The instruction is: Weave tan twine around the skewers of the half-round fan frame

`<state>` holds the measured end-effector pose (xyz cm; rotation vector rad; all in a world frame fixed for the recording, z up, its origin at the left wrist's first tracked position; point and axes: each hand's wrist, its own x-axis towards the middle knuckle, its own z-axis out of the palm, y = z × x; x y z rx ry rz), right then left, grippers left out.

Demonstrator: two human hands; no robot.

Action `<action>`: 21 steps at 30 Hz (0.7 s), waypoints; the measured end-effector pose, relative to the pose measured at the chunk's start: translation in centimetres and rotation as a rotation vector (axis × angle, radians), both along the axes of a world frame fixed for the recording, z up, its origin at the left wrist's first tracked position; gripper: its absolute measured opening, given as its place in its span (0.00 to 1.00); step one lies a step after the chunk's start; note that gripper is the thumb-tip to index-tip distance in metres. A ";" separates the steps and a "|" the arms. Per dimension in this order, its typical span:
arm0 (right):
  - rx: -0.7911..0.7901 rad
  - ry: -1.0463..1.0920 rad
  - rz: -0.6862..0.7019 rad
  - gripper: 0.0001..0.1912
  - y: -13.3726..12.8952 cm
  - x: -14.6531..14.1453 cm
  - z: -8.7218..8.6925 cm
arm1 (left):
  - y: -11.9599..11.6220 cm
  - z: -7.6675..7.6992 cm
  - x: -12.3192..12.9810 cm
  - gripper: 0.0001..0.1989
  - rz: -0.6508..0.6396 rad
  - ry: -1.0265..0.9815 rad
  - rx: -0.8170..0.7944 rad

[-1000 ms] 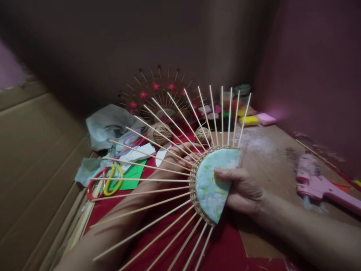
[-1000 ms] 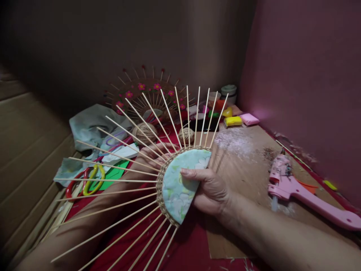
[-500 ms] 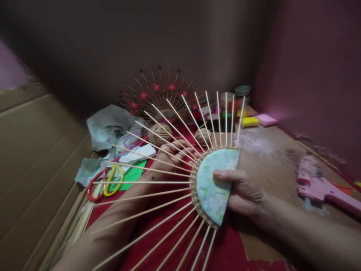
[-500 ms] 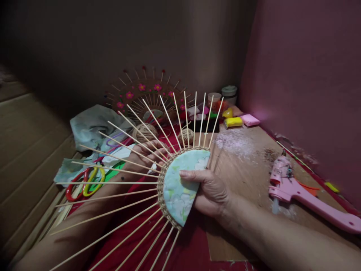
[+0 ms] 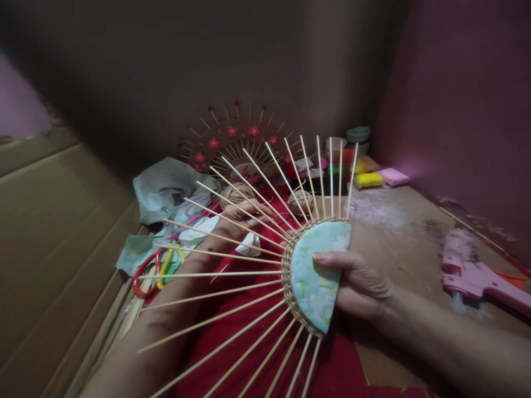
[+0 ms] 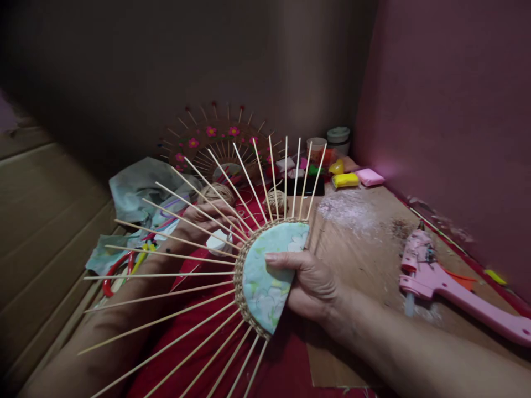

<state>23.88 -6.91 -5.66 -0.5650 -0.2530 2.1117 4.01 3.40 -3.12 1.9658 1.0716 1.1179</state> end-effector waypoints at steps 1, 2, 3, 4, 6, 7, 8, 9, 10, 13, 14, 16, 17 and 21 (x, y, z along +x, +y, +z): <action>-0.004 0.002 0.004 0.12 0.0 0.0 0.0 | 0.4 0.3 -0.4 0.08 -0.048 0.037 -0.029; -0.007 0.004 0.008 0.11 0.0 0.0 -0.1 | 0.8 0.6 -1.0 0.07 -0.082 0.066 -0.048; -0.010 0.004 0.010 0.10 -0.1 0.0 -0.1 | 1.2 0.9 -1.7 0.07 -0.091 0.081 -0.053; -0.011 0.002 0.010 0.10 -0.1 0.0 -0.1 | 1.6 1.1 -2.4 0.06 -0.079 0.083 -0.046; -0.013 0.000 0.009 0.10 -0.1 0.0 -0.1 | 2.2 1.5 -3.9 0.05 -0.021 0.060 -0.016; -0.015 0.001 0.010 0.11 -0.1 0.0 -0.1 | 2.4 1.6 -4.6 0.05 0.017 0.053 0.009; -0.016 0.003 0.012 0.12 -0.1 0.0 -0.1 | 2.5 1.7 -5.2 0.05 0.053 0.053 0.039; -0.020 0.006 0.014 0.13 -0.1 0.0 -0.2 | 2.6 1.8 -5.6 0.05 0.082 0.060 0.067; -0.026 0.008 0.015 0.14 -0.1 0.0 -0.2 | 2.6 1.9 -5.9 0.05 0.103 0.072 0.096; -0.047 0.007 0.012 0.12 -0.1 -0.1 -0.3 | 2.3 2.5 -6.0 0.04 0.165 0.075 0.196; -0.051 0.007 0.012 0.10 -0.1 -0.1 -0.4 | 2.1 2.7 -5.8 0.03 0.200 0.055 0.238; -0.051 0.006 0.024 0.08 -0.1 -0.2 -0.5 | 1.7 3.0 -5.3 0.02 0.269 -0.002 0.319; -0.048 0.004 0.030 0.07 -0.1 -0.2 -0.5 | 1.6 3.0 -5.0 0.02 0.295 -0.039 0.347; -0.043 -0.011 0.033 0.09 -0.1 -0.1 -0.6 | 1.4 2.7 -4.3 0.03 0.354 -0.199 0.384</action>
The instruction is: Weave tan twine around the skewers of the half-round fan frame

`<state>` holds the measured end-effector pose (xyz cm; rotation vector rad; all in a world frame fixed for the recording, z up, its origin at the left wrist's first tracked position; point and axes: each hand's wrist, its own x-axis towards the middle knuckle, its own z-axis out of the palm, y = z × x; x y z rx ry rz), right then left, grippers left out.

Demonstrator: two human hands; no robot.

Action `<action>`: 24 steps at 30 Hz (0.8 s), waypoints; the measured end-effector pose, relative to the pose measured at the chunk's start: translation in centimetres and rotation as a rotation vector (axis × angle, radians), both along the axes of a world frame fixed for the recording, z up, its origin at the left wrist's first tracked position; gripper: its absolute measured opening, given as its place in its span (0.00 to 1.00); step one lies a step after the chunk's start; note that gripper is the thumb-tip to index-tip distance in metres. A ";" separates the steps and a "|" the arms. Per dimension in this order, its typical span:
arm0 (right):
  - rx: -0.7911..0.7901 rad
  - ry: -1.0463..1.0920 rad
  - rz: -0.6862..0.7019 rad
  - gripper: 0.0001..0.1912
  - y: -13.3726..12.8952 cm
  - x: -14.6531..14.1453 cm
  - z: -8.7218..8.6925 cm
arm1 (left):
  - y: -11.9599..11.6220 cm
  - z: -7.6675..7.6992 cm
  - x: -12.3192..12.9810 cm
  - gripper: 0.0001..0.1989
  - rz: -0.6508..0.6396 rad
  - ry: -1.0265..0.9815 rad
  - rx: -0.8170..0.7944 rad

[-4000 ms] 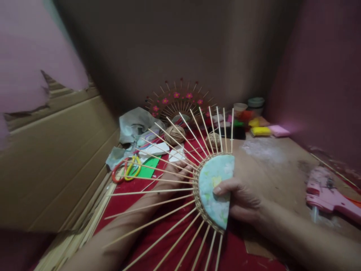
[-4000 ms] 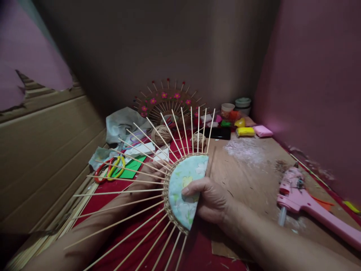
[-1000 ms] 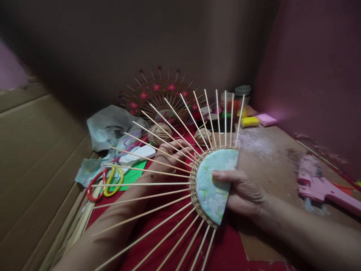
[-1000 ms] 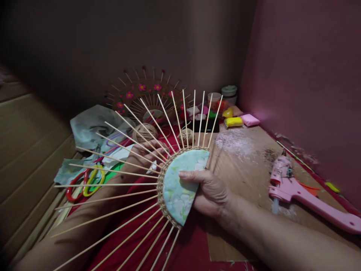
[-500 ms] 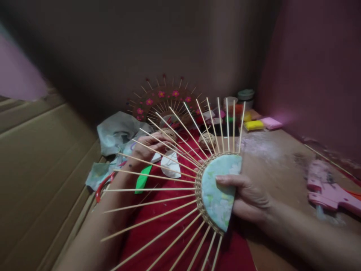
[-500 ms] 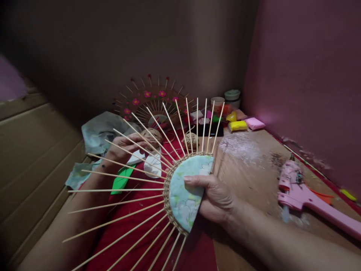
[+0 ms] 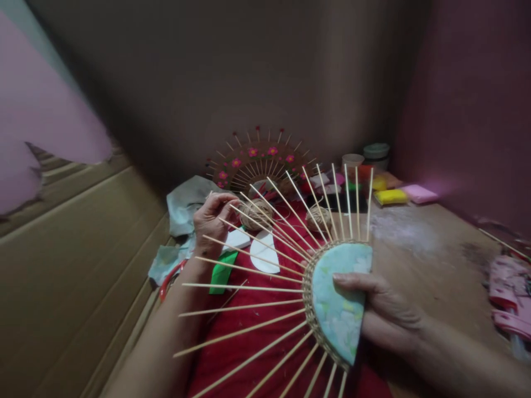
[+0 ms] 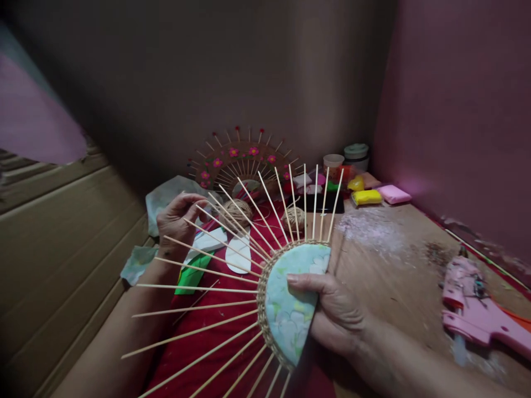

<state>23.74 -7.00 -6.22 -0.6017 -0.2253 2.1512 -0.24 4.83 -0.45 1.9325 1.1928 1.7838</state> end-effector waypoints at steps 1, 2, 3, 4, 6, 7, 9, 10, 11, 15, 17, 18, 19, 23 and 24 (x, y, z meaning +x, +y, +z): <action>-0.001 -0.002 -0.003 0.09 0.0 0.0 0.0 | 0.0 -0.1 0.1 0.04 0.005 -0.028 0.009; -0.004 -0.002 -0.003 0.09 0.0 0.0 0.0 | 0.0 -0.2 0.2 0.04 0.006 -0.046 0.012; -0.007 0.001 0.000 0.09 0.1 0.0 0.0 | 0.1 -0.2 0.3 0.04 0.004 -0.058 0.013; -0.010 0.007 0.005 0.09 0.1 0.0 -0.1 | 0.1 -0.3 0.3 0.05 0.003 -0.068 0.017; -0.018 0.019 0.015 0.08 0.0 0.0 -0.1 | 0.3 -0.4 0.3 0.05 0.005 -0.087 0.027; -0.021 0.023 0.019 0.08 -0.1 0.0 -0.2 | 0.4 -0.6 0.2 0.05 0.005 -0.090 0.032; -0.025 0.026 0.030 0.08 -0.2 0.0 -0.2 | 0.8 -0.9 -0.1 0.05 -0.004 -0.083 0.042; -0.028 0.027 0.039 0.08 -0.3 0.0 -0.2 | 1.0 -1.1 -0.3 0.05 -0.011 -0.081 0.044; -0.031 0.030 0.046 0.08 -0.3 0.0 -0.2 | 1.2 -1.3 -0.5 0.05 -0.020 -0.083 0.044; -0.047 0.034 0.075 0.09 -0.4 -0.1 -0.1 | 1.6 -1.5 -0.7 0.06 -0.057 -0.103 0.031; -0.048 0.036 0.084 0.10 -0.4 -0.2 -0.1 | 1.5 -1.3 -0.5 0.05 -0.080 -0.111 0.023; -0.048 0.038 0.088 0.10 -0.4 -0.2 -0.2 | 1.4 -1.1 -0.3 0.05 -0.088 -0.121 0.022; -0.046 0.042 0.093 0.10 -0.4 -0.2 -0.2 | 1.3 -1.0 -0.2 0.04 -0.092 -0.131 0.016; -0.020 0.038 0.100 0.11 -0.5 -0.1 -0.2 | 1.3 -1.1 0.0 0.06 -0.049 -0.135 -0.127; 0.000 0.036 0.096 0.11 -0.5 -0.1 -0.2 | 1.4 -1.4 0.0 0.06 -0.042 -0.122 -0.185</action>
